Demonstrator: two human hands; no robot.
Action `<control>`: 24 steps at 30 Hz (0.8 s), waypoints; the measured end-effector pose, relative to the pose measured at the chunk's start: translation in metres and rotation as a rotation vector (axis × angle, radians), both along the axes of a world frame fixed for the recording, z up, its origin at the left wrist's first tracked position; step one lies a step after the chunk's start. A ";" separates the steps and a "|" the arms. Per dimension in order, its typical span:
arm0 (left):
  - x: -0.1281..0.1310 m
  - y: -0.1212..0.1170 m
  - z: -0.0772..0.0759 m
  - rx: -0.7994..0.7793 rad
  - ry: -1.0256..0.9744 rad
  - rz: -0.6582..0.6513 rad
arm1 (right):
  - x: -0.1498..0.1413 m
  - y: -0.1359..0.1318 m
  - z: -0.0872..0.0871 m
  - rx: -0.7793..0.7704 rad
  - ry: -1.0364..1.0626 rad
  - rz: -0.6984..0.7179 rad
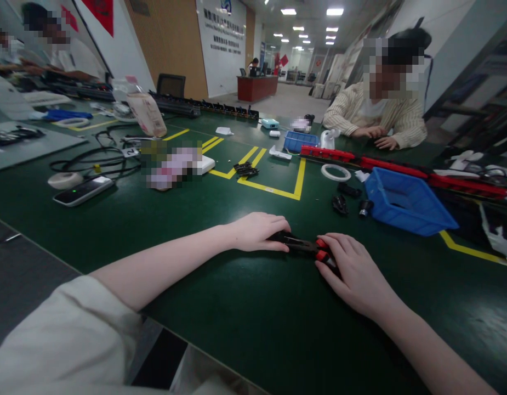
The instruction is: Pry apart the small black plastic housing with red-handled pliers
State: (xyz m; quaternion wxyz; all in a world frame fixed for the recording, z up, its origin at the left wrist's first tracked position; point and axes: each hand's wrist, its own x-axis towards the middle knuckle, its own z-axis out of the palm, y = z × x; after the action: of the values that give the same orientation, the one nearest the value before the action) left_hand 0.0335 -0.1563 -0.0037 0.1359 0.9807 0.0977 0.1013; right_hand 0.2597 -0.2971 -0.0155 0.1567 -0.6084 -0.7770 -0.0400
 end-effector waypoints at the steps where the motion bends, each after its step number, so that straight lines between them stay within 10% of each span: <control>1: 0.000 0.000 0.000 -0.003 -0.001 -0.001 | 0.001 0.002 0.001 -0.007 0.004 0.013; 24: 0.004 -0.003 0.002 -0.099 -0.025 0.062 | 0.017 0.018 0.008 0.025 0.149 0.095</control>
State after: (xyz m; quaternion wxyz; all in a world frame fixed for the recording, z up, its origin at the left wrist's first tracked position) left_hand 0.0377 -0.1595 -0.0018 0.1823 0.9679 0.1312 0.1130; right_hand 0.2772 -0.2794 -0.0077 0.2232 -0.5702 -0.7906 0.0032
